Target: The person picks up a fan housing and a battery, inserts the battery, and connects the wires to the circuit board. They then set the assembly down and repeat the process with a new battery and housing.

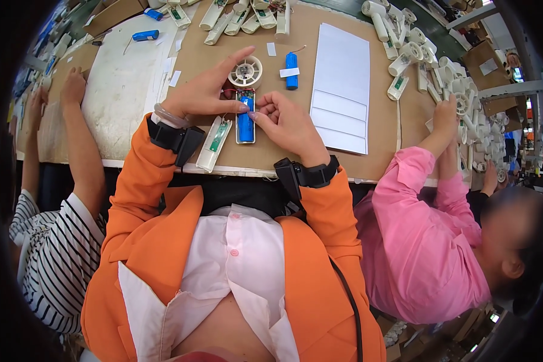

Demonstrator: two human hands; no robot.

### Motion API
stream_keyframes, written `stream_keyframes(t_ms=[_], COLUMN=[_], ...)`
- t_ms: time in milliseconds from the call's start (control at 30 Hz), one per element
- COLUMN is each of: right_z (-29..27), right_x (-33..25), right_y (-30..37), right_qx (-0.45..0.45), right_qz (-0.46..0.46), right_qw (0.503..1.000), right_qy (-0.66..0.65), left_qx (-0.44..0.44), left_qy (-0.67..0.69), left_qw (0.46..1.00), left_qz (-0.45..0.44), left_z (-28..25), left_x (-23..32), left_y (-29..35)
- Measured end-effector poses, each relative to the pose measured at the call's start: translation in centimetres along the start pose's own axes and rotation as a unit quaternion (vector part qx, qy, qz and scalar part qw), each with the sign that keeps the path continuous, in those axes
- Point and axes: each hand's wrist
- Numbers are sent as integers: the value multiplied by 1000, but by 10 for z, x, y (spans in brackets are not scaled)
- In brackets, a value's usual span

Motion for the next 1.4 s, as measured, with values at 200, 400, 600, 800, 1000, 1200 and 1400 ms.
stream_keyframes(t_ms=[200, 400, 600, 800, 1000, 1200, 1400], right_z=[0, 7, -11, -80, -96, -100, -119], right_x=[4, -3, -1, 37, 32, 36, 55], right_y=[4, 5, 17, 33, 40, 26, 31], right_qx=[12, 18, 129, 353, 349, 344, 440], right_qz=[-30, -48, -121, -12, 144, 114, -16], right_qw=[999, 997, 967, 820, 809, 861, 854], right_qy=[21, 56, 185, 452, 451, 358, 277], left_qx=[8, 72, -2, 26, 4, 45, 36], left_qy=[22, -95, -35, -67, -43, -32, 0], left_qw=[1000, 988, 999, 997, 999, 997, 999], left_qz=[0, 96, -10, 22, 0, 53, 21], left_z=[-1, 14, 1, 5, 6, 1, 1], left_x=[9, -13, 2, -6, 4, -10, -2], left_y=[2, -1, 3, 3, 1, 5, 2])
Point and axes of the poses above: each hand's wrist, its own y-axis away from the middle knuckle, its own z-axis out of the palm, x = y × z
